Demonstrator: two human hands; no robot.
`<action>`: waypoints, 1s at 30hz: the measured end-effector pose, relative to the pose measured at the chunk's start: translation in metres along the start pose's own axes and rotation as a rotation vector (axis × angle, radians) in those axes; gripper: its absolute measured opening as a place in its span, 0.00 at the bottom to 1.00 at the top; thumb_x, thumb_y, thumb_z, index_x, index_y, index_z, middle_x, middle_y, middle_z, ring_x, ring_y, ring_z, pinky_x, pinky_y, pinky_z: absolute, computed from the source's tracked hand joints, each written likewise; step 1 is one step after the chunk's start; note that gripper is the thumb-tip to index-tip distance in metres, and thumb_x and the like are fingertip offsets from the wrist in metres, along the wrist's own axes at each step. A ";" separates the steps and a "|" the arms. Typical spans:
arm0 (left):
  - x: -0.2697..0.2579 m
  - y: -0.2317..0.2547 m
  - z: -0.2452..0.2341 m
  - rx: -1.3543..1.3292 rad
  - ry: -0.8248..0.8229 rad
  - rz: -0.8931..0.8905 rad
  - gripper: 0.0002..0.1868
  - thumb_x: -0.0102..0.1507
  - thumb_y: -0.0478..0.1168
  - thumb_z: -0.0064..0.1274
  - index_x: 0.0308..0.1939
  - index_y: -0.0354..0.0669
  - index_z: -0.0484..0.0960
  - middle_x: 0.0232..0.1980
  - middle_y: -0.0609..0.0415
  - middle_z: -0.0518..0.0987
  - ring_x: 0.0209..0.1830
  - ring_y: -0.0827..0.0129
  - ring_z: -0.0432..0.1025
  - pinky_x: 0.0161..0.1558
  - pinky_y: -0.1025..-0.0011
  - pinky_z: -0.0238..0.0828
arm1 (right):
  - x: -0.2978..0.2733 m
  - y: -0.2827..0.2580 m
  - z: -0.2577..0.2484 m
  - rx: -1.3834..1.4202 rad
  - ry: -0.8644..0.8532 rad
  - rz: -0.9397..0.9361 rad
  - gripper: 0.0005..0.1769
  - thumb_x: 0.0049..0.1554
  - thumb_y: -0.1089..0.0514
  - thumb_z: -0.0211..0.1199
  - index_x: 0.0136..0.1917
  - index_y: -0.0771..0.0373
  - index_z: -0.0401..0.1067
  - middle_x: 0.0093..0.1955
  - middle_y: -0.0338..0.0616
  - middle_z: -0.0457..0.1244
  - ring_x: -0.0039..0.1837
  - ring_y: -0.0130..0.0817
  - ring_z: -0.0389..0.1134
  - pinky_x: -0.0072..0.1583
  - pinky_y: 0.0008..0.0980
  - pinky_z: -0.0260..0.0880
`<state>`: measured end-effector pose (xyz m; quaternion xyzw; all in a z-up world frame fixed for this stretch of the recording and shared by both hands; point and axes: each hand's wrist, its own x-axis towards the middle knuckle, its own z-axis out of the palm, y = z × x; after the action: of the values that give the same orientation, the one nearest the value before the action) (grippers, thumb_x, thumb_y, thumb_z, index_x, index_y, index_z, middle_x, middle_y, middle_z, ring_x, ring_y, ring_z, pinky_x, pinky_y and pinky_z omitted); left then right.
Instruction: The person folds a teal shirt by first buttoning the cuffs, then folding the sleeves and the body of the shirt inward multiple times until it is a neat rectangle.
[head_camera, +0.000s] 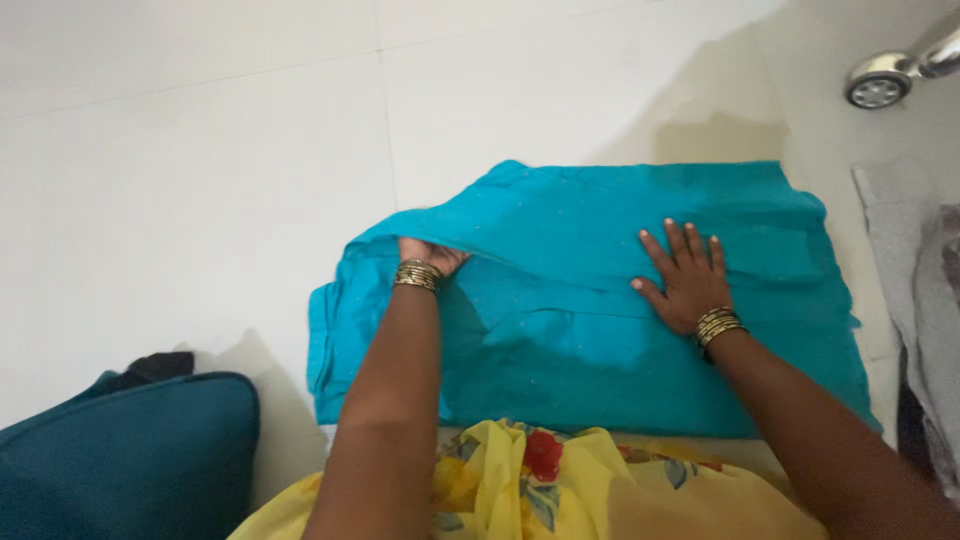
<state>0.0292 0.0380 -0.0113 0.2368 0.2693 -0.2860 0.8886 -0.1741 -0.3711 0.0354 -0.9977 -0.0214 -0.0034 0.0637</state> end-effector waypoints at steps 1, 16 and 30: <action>0.001 0.012 -0.008 0.094 0.031 -0.023 0.33 0.70 0.56 0.40 0.65 0.31 0.71 0.68 0.35 0.73 0.70 0.44 0.68 0.67 0.34 0.68 | 0.000 0.001 0.001 -0.009 0.013 -0.007 0.44 0.59 0.21 0.35 0.83 0.36 0.43 0.87 0.46 0.34 0.85 0.51 0.32 0.78 0.61 0.24; -0.075 0.033 0.019 1.599 0.423 0.988 0.19 0.71 0.54 0.47 0.42 0.47 0.86 0.38 0.51 0.83 0.38 0.54 0.78 0.41 0.57 0.74 | 0.003 -0.002 0.002 -0.048 0.035 0.006 0.46 0.58 0.18 0.31 0.83 0.35 0.41 0.86 0.45 0.33 0.85 0.49 0.30 0.78 0.60 0.22; -0.090 -0.028 0.074 2.450 0.297 0.574 0.44 0.59 0.81 0.29 0.78 0.83 0.46 0.84 0.59 0.43 0.84 0.55 0.29 0.67 0.22 0.14 | -0.001 0.082 -0.007 -0.012 -0.081 0.283 0.47 0.60 0.21 0.32 0.84 0.42 0.41 0.87 0.40 0.34 0.86 0.45 0.32 0.79 0.63 0.23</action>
<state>-0.0251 0.0089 0.0914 0.9809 -0.1350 -0.1156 0.0793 -0.1715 -0.4534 0.0319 -0.9905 0.1167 0.0460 0.0568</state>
